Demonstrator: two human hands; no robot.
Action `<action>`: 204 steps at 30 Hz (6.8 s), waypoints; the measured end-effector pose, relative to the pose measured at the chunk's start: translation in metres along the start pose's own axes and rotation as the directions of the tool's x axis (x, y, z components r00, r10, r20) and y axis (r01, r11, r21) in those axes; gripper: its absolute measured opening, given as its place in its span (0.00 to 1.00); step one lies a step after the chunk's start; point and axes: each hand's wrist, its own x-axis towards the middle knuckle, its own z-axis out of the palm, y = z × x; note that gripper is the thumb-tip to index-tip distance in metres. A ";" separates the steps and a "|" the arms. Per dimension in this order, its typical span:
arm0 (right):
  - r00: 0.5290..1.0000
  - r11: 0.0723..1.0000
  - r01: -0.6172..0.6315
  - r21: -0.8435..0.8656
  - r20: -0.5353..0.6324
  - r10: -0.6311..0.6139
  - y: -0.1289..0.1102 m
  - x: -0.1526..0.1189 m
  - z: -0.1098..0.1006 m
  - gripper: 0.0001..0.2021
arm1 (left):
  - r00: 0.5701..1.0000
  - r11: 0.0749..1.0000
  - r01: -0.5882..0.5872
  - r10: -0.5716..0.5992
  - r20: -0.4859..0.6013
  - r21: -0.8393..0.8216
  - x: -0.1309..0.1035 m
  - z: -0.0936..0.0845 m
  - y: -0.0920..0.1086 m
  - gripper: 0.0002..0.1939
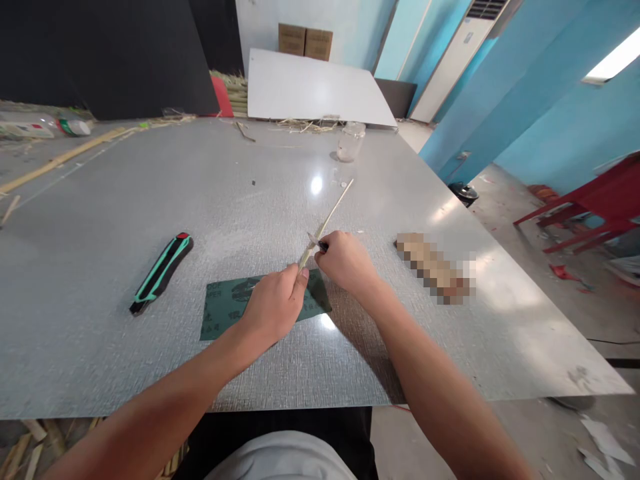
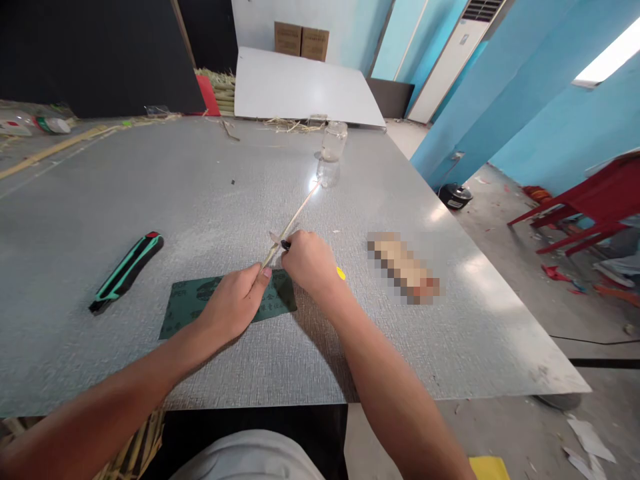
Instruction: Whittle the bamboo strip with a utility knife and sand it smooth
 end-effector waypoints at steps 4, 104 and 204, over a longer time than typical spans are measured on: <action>1.000 1.000 -0.018 -0.024 -0.003 0.018 -0.002 -0.001 0.001 0.07 | 1.000 0.997 -0.009 0.009 -0.004 0.072 -0.002 0.000 0.000 0.19; 0.979 0.981 0.195 -0.012 -0.053 -0.195 0.010 0.005 0.009 0.04 | 0.943 0.278 0.317 0.009 0.333 -0.907 0.020 -0.018 -0.012 0.06; 0.927 0.895 0.372 0.248 -0.158 -0.341 -0.003 -0.004 0.008 0.17 | 0.909 0.064 0.407 -0.128 0.397 -0.911 0.023 -0.028 -0.009 0.10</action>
